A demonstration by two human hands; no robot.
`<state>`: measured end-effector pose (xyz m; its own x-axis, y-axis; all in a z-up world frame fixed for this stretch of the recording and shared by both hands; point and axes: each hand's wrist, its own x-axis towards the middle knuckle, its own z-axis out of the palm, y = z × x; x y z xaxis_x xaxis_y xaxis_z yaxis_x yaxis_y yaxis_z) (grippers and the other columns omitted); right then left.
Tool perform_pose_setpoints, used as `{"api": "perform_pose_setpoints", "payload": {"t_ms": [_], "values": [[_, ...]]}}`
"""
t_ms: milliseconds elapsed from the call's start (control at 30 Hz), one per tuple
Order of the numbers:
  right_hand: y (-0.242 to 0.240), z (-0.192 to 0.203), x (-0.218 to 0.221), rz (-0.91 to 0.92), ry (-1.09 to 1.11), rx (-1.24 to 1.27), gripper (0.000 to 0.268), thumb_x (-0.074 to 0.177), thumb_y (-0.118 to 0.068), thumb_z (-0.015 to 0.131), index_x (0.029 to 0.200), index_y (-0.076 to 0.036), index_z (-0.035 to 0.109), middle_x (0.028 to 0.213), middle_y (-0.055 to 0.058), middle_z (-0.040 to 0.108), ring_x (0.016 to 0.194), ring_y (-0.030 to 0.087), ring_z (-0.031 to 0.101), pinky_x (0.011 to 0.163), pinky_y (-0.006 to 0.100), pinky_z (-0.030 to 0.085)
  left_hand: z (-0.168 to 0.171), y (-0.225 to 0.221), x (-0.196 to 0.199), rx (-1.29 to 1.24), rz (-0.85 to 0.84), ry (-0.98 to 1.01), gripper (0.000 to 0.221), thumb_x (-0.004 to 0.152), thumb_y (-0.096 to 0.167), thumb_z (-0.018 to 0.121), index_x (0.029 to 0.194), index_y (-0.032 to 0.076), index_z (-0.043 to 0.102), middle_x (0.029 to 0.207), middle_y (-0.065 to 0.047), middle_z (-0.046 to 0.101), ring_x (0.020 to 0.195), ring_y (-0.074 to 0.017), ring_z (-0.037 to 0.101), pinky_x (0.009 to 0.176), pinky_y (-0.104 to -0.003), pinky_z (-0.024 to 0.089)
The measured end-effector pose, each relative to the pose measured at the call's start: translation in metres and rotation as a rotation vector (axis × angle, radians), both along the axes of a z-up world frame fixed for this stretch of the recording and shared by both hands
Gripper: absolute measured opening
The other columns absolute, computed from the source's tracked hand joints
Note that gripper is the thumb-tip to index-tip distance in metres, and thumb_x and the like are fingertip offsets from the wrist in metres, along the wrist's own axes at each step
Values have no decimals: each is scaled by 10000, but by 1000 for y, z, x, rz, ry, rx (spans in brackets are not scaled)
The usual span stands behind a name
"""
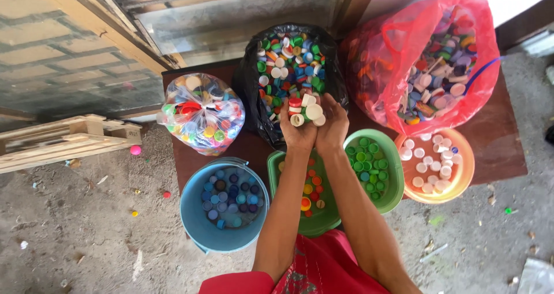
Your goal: Sorting plastic bottle caps by color into separate containers.
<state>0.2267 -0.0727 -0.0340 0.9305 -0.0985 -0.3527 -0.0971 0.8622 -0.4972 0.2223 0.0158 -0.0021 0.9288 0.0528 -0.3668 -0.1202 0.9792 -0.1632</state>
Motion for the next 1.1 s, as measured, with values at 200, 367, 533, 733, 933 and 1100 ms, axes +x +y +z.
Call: {"api": "perform_pose_setpoints", "payload": {"t_ms": [200,367,533,733,933,1100], "values": [[0,-5,-9,34,95,26,442,1052,-308,462,1298,33,597,1265,142,641,1218,279,598,1128,415,450,2,2,-13,60,-27,48,306,1032,281,596,1170,8,612,1290,-191,658,1282,-348,595,1159,-521,447],[6,27,-21,63,130,88,442,1037,-318,455,1296,16,585,1274,132,654,1220,266,605,1123,409,443,10,4,-19,140,-42,-37,287,1039,268,602,1150,4,623,1320,-202,648,1302,-370,585,1170,-497,435],[-7,54,-35,115,108,179,431,1022,-311,463,1276,13,590,1262,132,658,1205,262,617,1110,405,457,17,-1,-25,87,-67,-50,274,1057,268,601,1126,6,646,1338,-187,642,1318,-365,574,1192,-491,421],[-56,6,-54,144,115,280,283,1049,-284,516,1119,-29,615,1118,117,697,1081,274,663,1037,427,502,33,-19,-42,205,-149,-91,269,1036,251,578,1119,8,656,1429,-213,610,1399,-380,515,1205,-493,402],[-152,33,-107,282,262,198,202,1046,-183,548,1085,-7,638,1066,108,685,992,248,696,948,395,568,38,-55,-90,226,-249,-36,321,1037,269,556,1135,-21,655,1455,-257,561,1405,-408,499,1194,-518,396],[-274,-9,-158,137,324,-674,334,1057,-201,521,1298,12,611,1190,147,641,1098,253,642,970,395,539,37,-92,-134,188,-291,129,292,1053,269,555,1114,1,652,1468,-282,545,1402,-411,501,1193,-519,412]]}}
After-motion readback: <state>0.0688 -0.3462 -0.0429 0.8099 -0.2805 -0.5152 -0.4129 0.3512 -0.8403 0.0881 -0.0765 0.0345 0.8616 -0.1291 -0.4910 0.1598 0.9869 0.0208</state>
